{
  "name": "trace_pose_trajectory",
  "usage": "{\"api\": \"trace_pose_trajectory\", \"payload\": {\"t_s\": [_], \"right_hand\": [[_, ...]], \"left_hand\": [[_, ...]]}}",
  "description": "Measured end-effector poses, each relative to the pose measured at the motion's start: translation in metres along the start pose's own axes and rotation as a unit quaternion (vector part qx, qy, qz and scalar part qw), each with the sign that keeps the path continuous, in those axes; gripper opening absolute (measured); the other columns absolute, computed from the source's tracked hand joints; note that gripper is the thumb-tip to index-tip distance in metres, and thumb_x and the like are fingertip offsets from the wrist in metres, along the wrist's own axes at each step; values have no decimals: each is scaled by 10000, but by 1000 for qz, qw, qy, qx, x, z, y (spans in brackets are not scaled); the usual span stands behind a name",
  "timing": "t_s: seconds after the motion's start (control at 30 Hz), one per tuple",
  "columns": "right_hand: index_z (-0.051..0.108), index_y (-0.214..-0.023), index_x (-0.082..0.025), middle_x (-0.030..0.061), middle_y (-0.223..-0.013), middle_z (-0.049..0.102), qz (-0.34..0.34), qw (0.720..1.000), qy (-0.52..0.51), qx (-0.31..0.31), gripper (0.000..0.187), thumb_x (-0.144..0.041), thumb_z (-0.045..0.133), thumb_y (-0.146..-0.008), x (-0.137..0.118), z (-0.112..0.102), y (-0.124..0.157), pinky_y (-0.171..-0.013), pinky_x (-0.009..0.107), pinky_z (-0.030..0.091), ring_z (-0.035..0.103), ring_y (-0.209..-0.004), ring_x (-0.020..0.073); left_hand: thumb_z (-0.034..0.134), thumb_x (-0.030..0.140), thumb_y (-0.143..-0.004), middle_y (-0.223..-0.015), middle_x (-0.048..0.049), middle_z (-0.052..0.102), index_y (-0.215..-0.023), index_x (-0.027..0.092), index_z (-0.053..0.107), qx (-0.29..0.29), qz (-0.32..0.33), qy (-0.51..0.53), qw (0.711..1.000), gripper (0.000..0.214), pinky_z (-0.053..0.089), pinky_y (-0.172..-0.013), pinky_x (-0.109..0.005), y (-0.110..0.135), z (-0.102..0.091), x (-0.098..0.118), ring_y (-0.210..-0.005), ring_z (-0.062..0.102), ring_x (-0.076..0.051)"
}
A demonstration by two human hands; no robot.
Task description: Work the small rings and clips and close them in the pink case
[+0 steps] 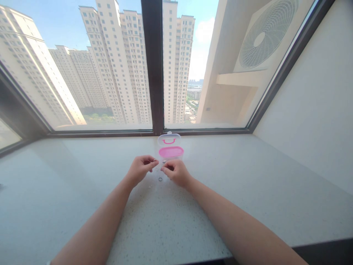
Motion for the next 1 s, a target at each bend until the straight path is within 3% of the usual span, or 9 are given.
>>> {"api": "trace_pose_trajectory", "payload": {"t_s": [0.33, 0.6, 0.83, 1.0], "right_hand": [[478, -545, -156, -30, -526, 384, -18, 999, -4, 42, 235, -233, 518, -763, -10, -10, 2, -491, 225, 274, 329, -508, 87], [488, -542, -154, -29, -543, 378, -24, 999, 12, 30, 265, -255, 512, -786, -11, -7, 2, -511, 225, 280, 323, -525, 93], [603, -624, -142, -5, -568, 459, -22, 999, 23, 16, 241, -264, 504, -807, -10, -4, 1, -518, 227, 297, 357, -540, 103], [583, -592, -141, -15, -548, 418, -30, 999, 29, 9, 270, -272, 501, -814, -12, -3, 1, -509, 224, 284, 339, -529, 97]], "left_hand": [[662, 378, -704, -593, -3, 560, -698, 128, 639, -9, 28, 14, 999, 252, 377, -494, -225, 2, 1, 10, -504, 456, -90], [673, 357, -708, -645, -11, 580, -724, 127, 665, -29, 48, 14, 998, 230, 391, -497, -229, 1, 5, 11, -503, 471, -87], [682, 328, -714, -686, -29, 607, -738, 129, 695, -58, 55, 29, 996, 201, 404, -500, -223, 2, 11, 13, -528, 485, -90], [687, 315, -712, -716, -43, 621, -738, 132, 710, -73, 57, 40, 995, 186, 413, -496, -223, 3, 14, 12, -542, 494, -94]]}}
Point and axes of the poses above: each hand's wrist, its own y-axis away from the middle knuckle, its own z-axis out of the palm, x = y × z, the point moved 10 cm from there along -y, towards the middle knuckle
